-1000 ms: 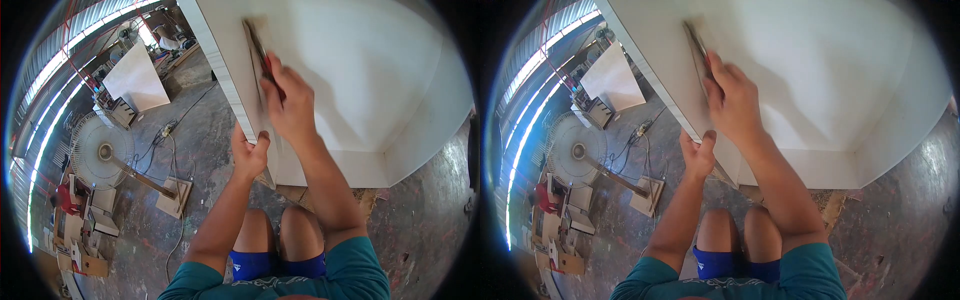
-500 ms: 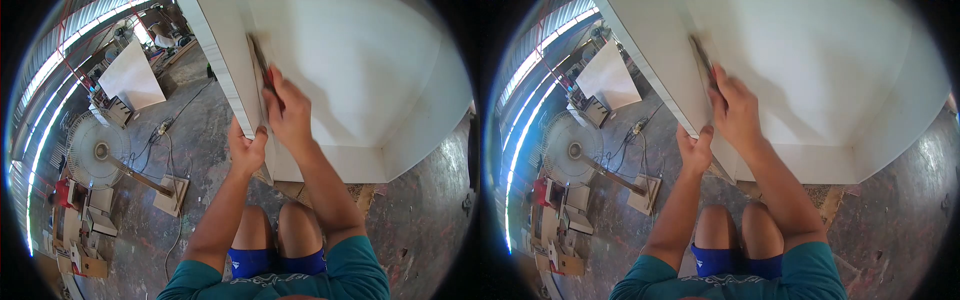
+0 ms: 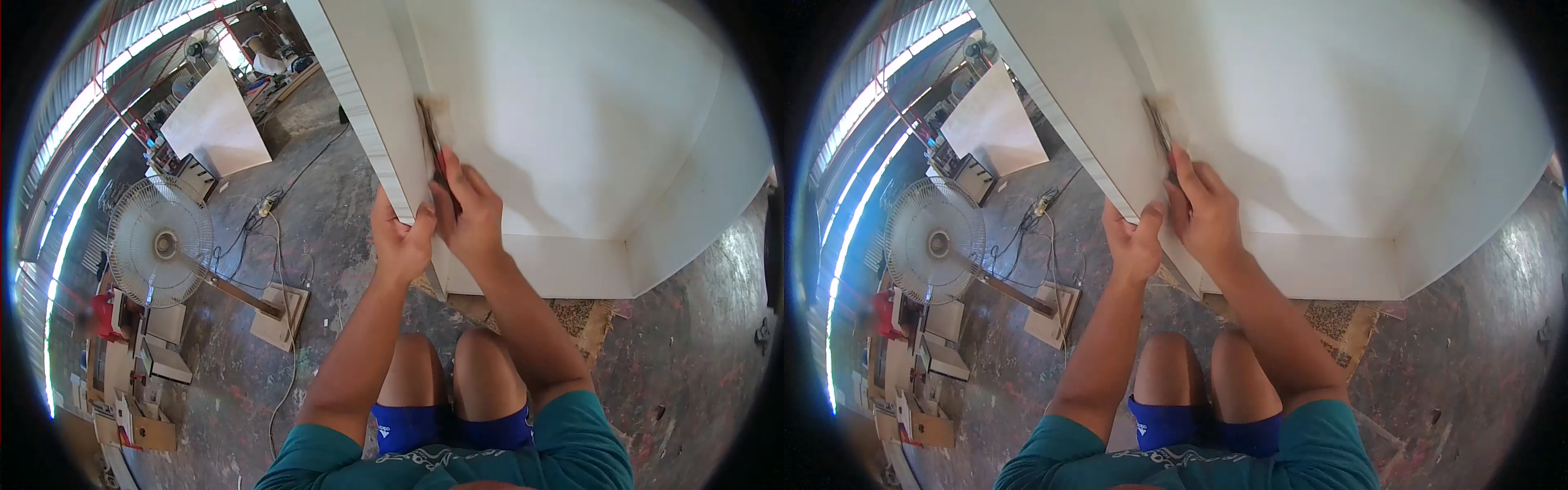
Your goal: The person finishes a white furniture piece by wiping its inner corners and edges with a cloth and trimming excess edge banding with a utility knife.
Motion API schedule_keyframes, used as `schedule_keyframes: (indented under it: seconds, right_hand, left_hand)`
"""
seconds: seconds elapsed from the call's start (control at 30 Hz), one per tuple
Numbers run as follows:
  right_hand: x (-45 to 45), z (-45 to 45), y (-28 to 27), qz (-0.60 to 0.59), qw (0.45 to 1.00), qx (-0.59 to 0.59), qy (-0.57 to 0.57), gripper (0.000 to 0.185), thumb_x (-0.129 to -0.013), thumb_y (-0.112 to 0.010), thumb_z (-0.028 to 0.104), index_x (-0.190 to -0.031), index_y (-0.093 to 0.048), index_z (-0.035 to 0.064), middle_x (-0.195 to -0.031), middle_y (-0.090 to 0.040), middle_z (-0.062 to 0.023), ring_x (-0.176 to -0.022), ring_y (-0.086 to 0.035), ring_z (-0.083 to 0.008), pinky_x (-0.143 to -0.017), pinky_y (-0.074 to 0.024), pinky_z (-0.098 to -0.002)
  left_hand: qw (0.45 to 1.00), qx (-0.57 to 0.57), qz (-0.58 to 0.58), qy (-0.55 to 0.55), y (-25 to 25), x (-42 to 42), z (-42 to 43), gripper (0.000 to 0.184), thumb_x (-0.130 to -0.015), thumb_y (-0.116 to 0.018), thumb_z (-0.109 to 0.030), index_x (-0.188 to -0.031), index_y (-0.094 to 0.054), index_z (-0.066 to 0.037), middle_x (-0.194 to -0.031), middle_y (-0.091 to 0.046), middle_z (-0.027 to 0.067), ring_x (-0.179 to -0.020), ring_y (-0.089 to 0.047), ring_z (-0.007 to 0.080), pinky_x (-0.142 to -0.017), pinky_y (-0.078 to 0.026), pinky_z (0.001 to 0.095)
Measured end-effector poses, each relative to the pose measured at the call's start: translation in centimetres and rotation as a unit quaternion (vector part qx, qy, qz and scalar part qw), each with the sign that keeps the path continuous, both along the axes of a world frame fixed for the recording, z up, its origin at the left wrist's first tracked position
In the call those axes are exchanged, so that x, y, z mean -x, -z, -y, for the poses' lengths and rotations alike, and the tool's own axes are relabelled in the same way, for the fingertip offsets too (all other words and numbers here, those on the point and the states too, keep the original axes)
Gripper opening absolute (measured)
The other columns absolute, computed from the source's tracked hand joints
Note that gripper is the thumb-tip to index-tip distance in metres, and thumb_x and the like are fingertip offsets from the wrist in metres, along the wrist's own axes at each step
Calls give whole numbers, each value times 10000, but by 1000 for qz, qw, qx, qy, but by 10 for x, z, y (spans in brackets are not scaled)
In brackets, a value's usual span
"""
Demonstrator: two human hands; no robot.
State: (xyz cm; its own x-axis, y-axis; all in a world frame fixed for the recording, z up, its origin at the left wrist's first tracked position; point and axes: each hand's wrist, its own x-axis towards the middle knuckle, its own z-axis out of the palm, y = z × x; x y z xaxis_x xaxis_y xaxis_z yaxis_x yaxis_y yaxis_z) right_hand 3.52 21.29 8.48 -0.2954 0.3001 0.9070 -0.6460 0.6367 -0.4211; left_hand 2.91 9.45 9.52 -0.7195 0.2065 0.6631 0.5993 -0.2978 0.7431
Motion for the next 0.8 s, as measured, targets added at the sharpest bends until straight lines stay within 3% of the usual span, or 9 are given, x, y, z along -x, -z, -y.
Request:
schedule_keyframes:
  seconds: [0.07, 0.17, 0.27, 0.37, 0.47, 0.63, 0.73, 0.8]
  right_hand:
    - [2, 2, 12, -15, 1000, -2, 1, 580, -842, -674, -16, -1395, -532, 86, -912, -653, -124, -736, -651, -309, -616, -524, -390]
    - [8, -7, -42, -47, 998, -20, 22, 559, -840, -678, -56, -1376, -559, 47, -879, -651, -143, -712, -645, -247, -647, -520, -299]
    - [3, -9, -71, 0, 1000, -6, -13, 580, -840, -675, -60, -1394, -551, 60, -917, -666, -152, -745, -666, -251, -667, -531, -302]
    - [4, -4, -27, 3, 1000, -18, 11, 581, -848, -670, -18, -1402, -528, 86, -917, -658, -119, -739, -656, -305, -612, -524, -388]
    - [3, 7, 18, -31, 999, 8, -4, 585, -844, -672, -25, -1401, -526, 78, -902, -654, -120, -727, -652, -307, -608, -520, -392]
    - [5, -6, -51, -17, 1000, -15, 2, 568, -835, -662, -41, -1380, -542, 67, -883, -639, -118, -698, -633, -298, -598, -510, -381]
    - [3, -5, -49, -18, 1000, -16, 2, 561, -843, -659, -33, -1381, -540, 69, -897, -641, -125, -713, -637, -308, -607, -514, -387]
    - [-6, 5, -14, -17, 1000, -1, -12, 554, -845, -658, -29, -1378, -542, 67, -914, -647, -128, -730, -644, -313, -613, -518, -389]
  left_hand:
    - [1000, 4, -15, -7, 4, 3, 1, 422, -865, -572, -6, -1280, -495, 21, -1190, -590, 65, -1074, -558, 138, -924, -443, 296]
    - [1000, -11, -20, 4, 4, 2, 0, 437, -865, -536, 31, -1299, -488, 22, -1171, -590, 55, -1037, -558, 113, -898, -449, 269]
    - [1000, -25, -10, 16, 3, 0, -1, 445, -864, -520, 50, -1306, -484, 22, -1149, -592, 46, -998, -558, 95, -873, -454, 252]
    - [1000, -26, -4, 12, 5, 2, -1, 451, -868, -552, 20, -1312, -474, 22, -1182, -595, 61, -1063, -562, 129, -930, -446, 288]
    - [1000, -10, -10, 6, 9, 5, 1, 447, -872, -569, 3, -1308, -475, 20, -1203, -598, 70, -1098, -569, 146, -958, -445, 307]
    - [1000, 4, 9, -2, 5, 0, 0, 438, -870, -569, 4, -1299, -483, 19, -1205, -600, 75, -1092, -578, 144, -952, -452, 304]
    - [1000, -6, 1, 1, 5, 2, 1, 436, -868, -571, -1, -1295, -483, 19, -1194, -600, 72, -1083, -577, 144, -950, -453, 307]
    - [1000, -9, -2, 11, 8, 4, 3, 437, -867, -571, -4, -1294, -482, 21, -1191, -597, 69, -1085, -571, 147, -954, -448, 309]
